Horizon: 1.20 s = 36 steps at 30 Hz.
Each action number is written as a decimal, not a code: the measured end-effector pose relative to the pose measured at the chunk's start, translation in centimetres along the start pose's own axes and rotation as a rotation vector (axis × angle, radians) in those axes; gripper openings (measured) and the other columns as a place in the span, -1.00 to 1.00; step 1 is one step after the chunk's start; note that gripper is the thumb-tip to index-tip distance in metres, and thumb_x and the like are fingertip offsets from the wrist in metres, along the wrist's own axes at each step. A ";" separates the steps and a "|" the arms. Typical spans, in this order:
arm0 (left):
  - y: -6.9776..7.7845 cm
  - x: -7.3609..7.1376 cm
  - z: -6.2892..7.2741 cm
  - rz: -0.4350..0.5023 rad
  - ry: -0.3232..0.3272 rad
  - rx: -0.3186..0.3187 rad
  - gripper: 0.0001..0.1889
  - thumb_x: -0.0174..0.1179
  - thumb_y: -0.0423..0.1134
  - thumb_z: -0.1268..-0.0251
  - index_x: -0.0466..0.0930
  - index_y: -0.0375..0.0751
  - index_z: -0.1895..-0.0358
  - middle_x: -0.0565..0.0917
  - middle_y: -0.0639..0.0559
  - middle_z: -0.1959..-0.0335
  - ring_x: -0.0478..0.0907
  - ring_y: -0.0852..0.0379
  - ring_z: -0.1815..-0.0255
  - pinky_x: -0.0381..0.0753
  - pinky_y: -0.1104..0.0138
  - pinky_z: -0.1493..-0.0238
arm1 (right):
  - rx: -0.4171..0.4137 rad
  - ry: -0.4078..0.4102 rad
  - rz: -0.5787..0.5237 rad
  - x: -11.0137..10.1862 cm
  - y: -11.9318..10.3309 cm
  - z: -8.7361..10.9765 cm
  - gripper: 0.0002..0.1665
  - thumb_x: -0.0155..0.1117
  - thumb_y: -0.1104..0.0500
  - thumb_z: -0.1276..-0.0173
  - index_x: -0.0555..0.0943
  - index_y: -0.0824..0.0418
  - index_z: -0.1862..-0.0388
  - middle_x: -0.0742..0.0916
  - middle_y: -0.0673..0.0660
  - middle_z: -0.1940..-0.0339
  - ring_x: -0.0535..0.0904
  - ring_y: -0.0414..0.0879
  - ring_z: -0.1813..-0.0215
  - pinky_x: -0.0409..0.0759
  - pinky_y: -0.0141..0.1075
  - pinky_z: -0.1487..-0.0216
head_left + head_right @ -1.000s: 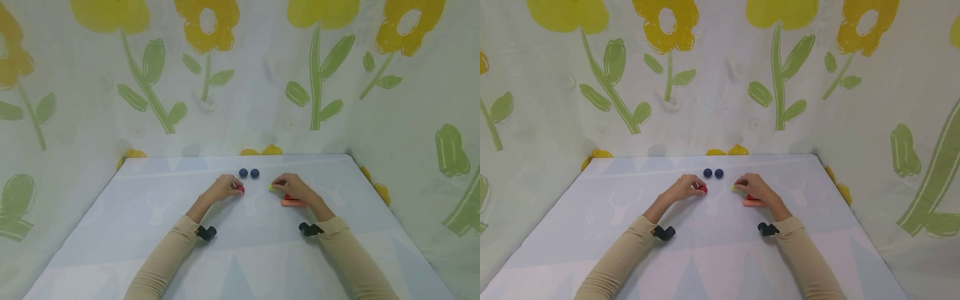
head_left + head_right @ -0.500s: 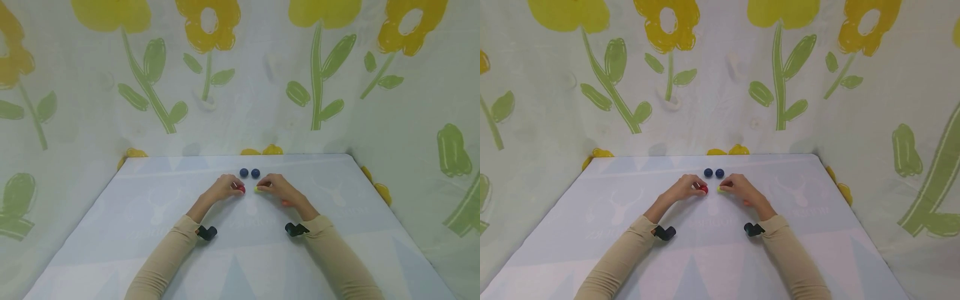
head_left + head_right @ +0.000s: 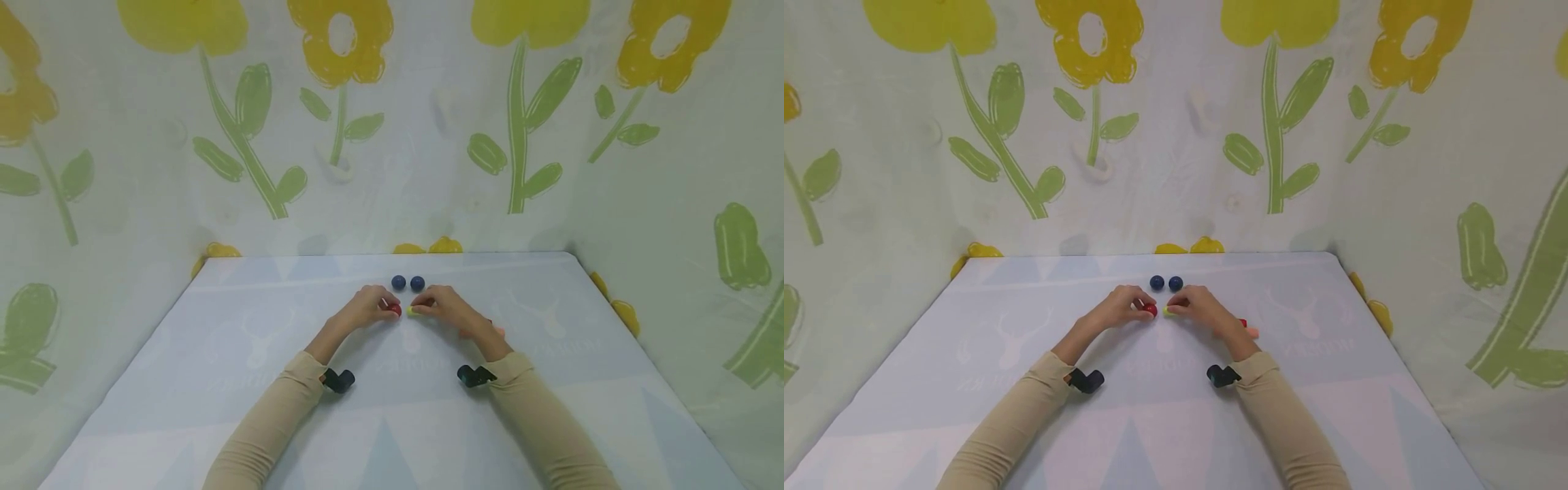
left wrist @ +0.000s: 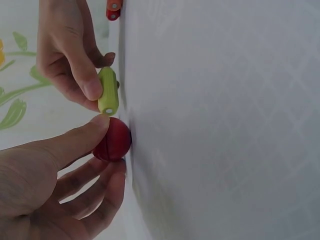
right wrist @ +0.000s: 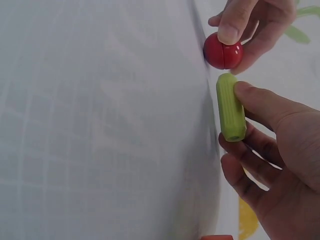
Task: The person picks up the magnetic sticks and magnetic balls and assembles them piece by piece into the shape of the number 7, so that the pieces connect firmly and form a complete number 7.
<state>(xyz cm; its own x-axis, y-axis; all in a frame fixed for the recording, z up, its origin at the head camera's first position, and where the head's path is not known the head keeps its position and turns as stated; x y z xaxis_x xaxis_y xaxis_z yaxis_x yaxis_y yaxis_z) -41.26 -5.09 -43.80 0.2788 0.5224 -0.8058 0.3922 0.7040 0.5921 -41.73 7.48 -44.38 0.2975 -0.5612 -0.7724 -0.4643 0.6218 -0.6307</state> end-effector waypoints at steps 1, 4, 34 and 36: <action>0.1 0.0 0.0 -0.001 0.000 0.005 -0.66 0.38 -0.24 -0.20 0.70 -0.16 -0.06 0.73 -0.02 0.11 0.58 0.15 0.18 0.63 0.34 0.07 | 0.001 -0.003 -0.003 0.1 0.0 -0.1 -0.77 0.32 0.09 -0.35 0.75 0.12 0.07 0.76 -0.03 0.22 0.60 -0.21 0.16 0.60 -0.33 0.02; 0.2 0.0 -0.1 -0.002 -0.002 0.011 -0.66 0.38 -0.25 -0.19 0.70 -0.16 -0.05 0.73 -0.03 0.13 0.58 0.14 0.19 0.63 0.34 0.07 | 0.014 -0.010 -0.013 0.3 0.0 -0.2 -0.77 0.32 0.09 -0.36 0.75 0.11 0.07 0.77 -0.04 0.22 0.59 -0.21 0.15 0.59 -0.32 0.01; 0.0 0.1 0.3 0.002 0.001 0.017 -0.67 0.37 -0.26 -0.21 0.70 -0.20 -0.05 0.75 -0.02 0.11 0.59 0.15 0.19 0.63 0.36 0.08 | 0.107 0.014 0.048 -0.6 0.8 0.4 -0.69 0.20 -0.02 -0.45 0.71 0.12 0.01 0.75 0.00 0.14 0.61 -0.15 0.05 0.58 -0.17 -0.12; -0.1 0.1 0.3 0.007 0.001 0.012 -0.67 0.37 -0.25 -0.21 0.69 -0.19 -0.05 0.75 -0.02 0.11 0.58 0.15 0.19 0.63 0.35 0.08 | 0.130 0.022 0.059 -0.9 1.2 0.5 -0.67 0.21 -0.02 -0.44 0.70 0.13 -0.02 0.76 0.02 0.10 0.62 -0.12 0.00 0.57 -0.14 -0.17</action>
<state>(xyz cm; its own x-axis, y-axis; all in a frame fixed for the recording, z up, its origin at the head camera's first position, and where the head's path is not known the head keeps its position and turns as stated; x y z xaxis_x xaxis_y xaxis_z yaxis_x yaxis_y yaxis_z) -41.05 -5.22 -43.90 0.2807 0.5280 -0.8015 0.4006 0.6944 0.5978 -42.13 9.00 -44.47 0.2536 -0.5325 -0.8076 -0.3684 0.7188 -0.5896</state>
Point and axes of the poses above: each hand's wrist, its own z-axis away from the middle knuckle, its own x-axis out of the palm, y = z × x, the point moved 10 cm from there along -z, towards the middle knuckle
